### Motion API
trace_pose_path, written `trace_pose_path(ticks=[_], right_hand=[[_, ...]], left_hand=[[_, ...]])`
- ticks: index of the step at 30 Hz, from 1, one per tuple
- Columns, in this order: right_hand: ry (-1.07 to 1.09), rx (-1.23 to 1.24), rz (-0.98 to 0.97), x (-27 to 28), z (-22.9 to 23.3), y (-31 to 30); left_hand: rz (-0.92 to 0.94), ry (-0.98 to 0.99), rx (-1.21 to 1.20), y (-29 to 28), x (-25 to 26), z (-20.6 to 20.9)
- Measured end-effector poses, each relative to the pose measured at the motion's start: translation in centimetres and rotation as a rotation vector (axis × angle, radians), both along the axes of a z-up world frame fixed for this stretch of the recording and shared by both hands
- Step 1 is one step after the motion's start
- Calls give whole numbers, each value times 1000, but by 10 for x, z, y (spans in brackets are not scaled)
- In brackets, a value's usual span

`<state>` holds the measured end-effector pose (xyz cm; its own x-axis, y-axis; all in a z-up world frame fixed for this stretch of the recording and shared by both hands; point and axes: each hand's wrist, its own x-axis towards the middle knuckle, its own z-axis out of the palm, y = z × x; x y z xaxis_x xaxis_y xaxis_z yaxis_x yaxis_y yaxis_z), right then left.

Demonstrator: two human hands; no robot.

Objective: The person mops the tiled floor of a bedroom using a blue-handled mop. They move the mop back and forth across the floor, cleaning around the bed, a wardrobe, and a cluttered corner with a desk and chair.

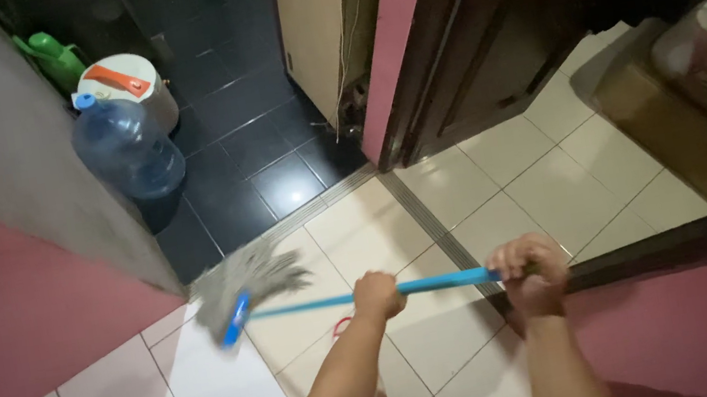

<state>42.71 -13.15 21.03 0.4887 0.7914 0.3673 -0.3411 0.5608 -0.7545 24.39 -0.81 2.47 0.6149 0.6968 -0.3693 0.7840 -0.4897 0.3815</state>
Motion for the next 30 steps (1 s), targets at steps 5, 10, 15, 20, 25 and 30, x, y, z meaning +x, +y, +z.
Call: trace_pose_path(ticks=[5, 10, 15, 20, 25, 30], right_hand=[[126, 7, 167, 21, -70, 39], [179, -157, 85, 51, -72, 73], [86, -133, -19, 100, -26, 96], [-85, -99, -250, 137, 31, 77], [-516, 37, -588, 155, 91, 41], [-419, -154, -939, 161, 87, 23]], left_hand=[[239, -1, -89, -4, -21, -46], [518, -58, -260, 13, 21, -92], [544, -202, -318, 47, 99, -45], [379, -395, -259, 60, 194, -48], [86, -741, -248, 48, 284, -17], [170, -185, -810, 50, 363, 89]])
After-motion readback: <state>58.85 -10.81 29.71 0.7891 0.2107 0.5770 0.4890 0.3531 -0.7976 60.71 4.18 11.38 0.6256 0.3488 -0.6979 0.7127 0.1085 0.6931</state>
